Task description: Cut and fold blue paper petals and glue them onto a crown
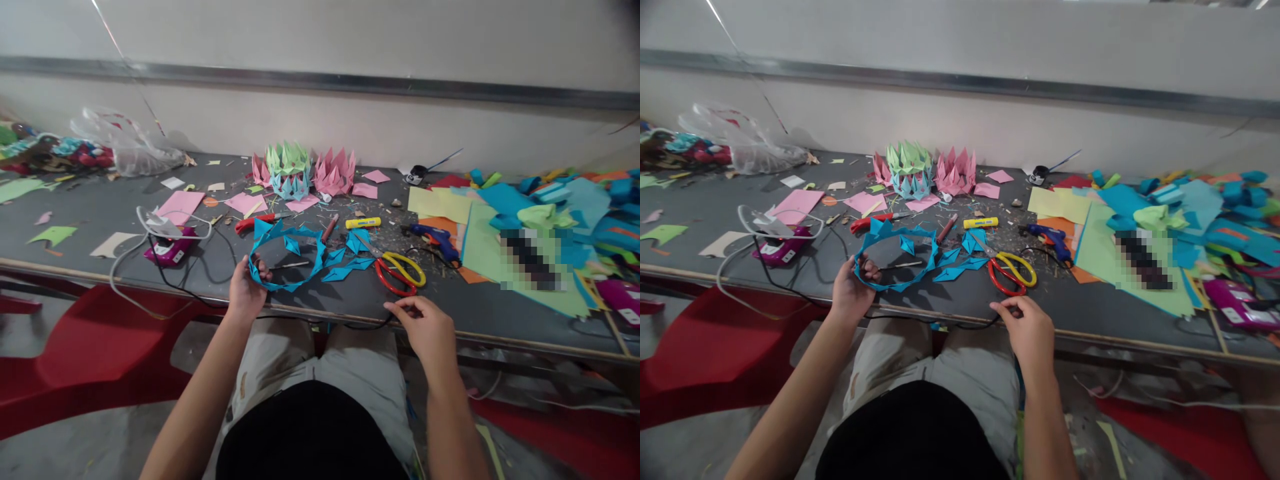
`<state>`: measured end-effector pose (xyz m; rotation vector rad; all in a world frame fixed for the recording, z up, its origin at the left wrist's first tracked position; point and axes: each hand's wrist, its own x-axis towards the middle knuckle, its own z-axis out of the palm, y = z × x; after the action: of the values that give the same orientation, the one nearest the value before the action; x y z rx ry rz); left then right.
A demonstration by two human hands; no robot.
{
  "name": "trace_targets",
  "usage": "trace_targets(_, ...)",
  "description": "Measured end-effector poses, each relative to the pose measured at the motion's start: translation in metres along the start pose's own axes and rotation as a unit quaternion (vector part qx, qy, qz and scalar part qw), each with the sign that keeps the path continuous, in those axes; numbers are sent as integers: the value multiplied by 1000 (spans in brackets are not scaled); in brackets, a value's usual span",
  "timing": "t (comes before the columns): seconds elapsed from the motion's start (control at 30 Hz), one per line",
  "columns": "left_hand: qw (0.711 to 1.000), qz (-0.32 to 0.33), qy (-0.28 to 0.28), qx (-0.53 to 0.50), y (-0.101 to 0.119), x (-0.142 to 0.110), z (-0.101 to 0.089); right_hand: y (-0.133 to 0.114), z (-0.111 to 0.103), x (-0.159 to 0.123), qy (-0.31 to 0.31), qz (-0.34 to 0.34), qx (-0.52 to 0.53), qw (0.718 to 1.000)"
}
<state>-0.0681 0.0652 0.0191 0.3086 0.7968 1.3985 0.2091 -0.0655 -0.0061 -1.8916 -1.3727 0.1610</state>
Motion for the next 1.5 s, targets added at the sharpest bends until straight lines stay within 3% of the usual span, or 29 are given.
trace_targets(0.2,1000,-4,-5,4,-1,0,-1,0,1,0,-23,-18,26,999)
trace_targets(0.43,1000,0,-18,3,-1,0,-3,-7,2,-2,-41,45,6,998)
trace_targets(0.63,1000,5,-29,4,-2,1,-3,-10,5,-2,-88,27,90,992)
trace_targets(0.9,1000,1,-24,15,-1,-1,-1,-31,14,-13,-160,57,136,976)
trace_targets(1.07,1000,2,-23,18,-1,-2,0,-41,15,-17,-169,29,134,976)
trace_targets(1.2,1000,2,-25,10,-1,-2,-1,-48,18,-21,-219,1,192,957)
trace_targets(1.33,999,5,-36,10,-2,-1,-2,-58,24,-28,-253,8,229,940)
trace_targets(1.5,999,10,-30,12,-2,-2,-1,-67,29,-32,-262,17,222,939)
